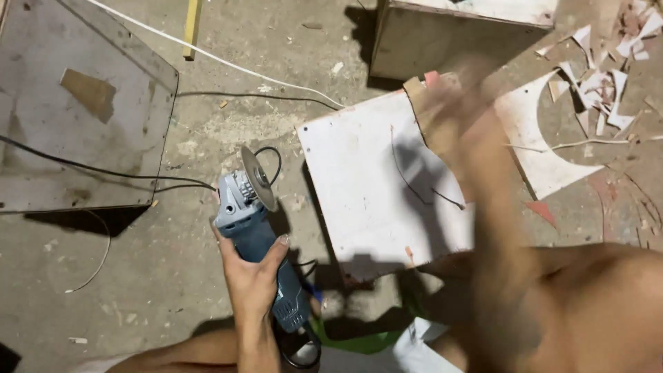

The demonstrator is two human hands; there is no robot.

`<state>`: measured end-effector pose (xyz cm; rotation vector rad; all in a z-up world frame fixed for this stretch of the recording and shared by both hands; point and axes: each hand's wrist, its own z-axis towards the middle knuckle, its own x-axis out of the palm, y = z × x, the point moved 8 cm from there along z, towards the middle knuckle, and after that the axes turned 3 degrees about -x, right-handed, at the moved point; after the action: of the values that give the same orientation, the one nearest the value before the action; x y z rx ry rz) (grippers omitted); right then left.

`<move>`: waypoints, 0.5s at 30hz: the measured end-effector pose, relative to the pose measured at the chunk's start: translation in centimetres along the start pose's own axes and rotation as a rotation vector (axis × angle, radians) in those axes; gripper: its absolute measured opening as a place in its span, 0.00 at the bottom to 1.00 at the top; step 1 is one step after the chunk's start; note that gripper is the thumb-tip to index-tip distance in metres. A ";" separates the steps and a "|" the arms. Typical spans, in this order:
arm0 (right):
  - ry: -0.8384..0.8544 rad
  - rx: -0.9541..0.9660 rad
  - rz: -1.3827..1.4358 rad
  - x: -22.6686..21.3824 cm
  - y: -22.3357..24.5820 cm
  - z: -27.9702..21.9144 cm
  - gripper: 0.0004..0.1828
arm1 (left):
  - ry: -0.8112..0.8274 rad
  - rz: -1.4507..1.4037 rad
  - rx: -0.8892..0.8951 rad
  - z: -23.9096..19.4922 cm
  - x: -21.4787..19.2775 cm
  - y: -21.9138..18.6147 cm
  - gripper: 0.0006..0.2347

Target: Cutting leaf-shaped patterns from a metal sheet using a handheld angle grinder.

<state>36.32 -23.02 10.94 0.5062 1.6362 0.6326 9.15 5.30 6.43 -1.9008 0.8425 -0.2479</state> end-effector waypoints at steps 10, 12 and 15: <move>1.173 0.109 1.178 17.1 7.7 -29.2 0.33 | 0.003 -0.105 0.189 -6.8 -2.0 -0.5 0.28; 1.088 0.150 0.595 15.4 7.0 -29.1 0.41 | 0.034 0.081 0.099 -8.2 -2.3 0.0 0.25; 1.047 0.069 0.693 13.6 6.0 -29.7 0.31 | 0.186 0.099 -0.039 -10.8 -2.4 -0.1 0.34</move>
<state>4.76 -13.27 7.71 0.8914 2.4668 1.5350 1.95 -0.80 12.15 -1.8867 1.0703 -0.3534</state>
